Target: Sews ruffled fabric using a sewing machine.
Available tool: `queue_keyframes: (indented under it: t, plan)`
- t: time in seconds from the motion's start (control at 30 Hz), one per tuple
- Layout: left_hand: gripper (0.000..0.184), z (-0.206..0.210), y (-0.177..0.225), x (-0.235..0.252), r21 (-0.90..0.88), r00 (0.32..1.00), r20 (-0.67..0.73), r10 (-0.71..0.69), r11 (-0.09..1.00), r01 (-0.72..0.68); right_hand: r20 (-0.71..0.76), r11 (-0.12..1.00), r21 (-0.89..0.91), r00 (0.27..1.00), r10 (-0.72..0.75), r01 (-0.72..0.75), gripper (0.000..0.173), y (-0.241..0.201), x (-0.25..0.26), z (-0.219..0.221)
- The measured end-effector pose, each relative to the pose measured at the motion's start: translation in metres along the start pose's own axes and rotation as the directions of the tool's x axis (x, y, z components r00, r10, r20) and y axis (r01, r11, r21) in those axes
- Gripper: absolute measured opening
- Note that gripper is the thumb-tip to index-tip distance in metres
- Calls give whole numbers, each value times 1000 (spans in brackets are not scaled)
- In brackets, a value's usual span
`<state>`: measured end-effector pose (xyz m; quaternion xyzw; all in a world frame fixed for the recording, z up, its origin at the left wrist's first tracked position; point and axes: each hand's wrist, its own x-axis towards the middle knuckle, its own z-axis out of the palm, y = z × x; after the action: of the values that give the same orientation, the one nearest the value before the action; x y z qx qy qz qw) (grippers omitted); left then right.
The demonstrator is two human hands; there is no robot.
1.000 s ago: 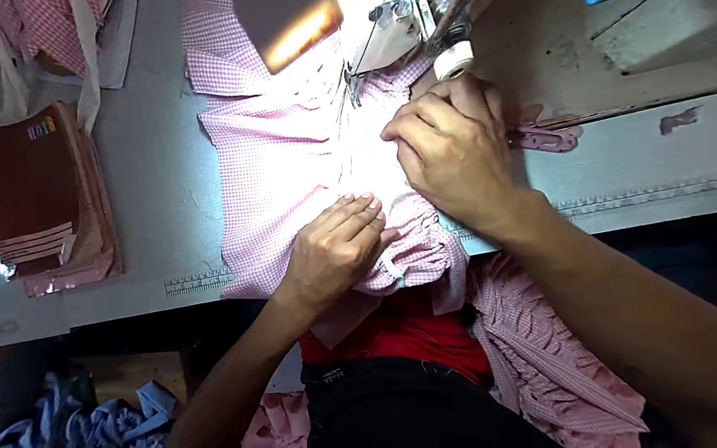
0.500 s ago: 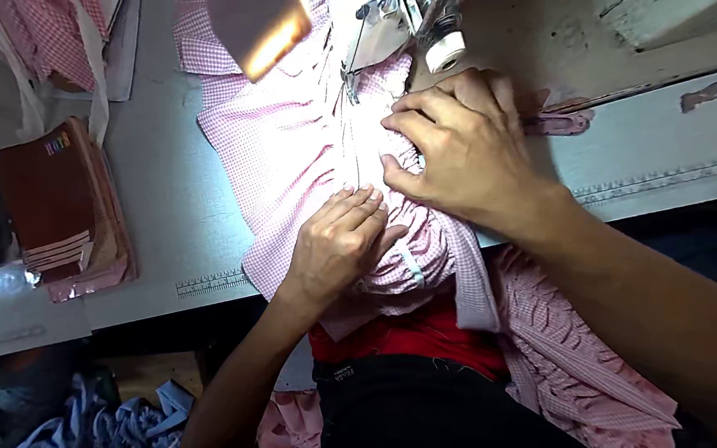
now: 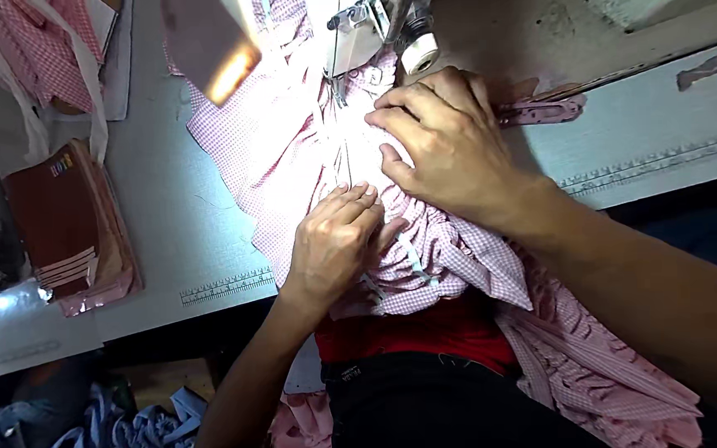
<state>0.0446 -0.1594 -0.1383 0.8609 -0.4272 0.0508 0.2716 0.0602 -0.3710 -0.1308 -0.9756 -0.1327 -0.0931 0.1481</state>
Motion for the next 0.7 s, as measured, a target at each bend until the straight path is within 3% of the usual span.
queue_keyframes:
  t: [0.1,0.27,0.47,0.7]
  plan:
    - [22,0,2,2,12,1000,7,-3,1000,3,-35,999,11,998,-51,51,30,0,0,3]
    - [20,0,3,5,20,1000,-1,-16,1000,16,12,1000,-23,1000,13,-13,42,-2,1,3]
    - [28,0,2,10,46,999,12,-35,998,35,-35,998,14,998,-55,56,31,0,3,6]
    - [21,0,-3,11,51,1000,2,-20,999,20,-1,997,-53,998,56,-56,37,-2,10,5]
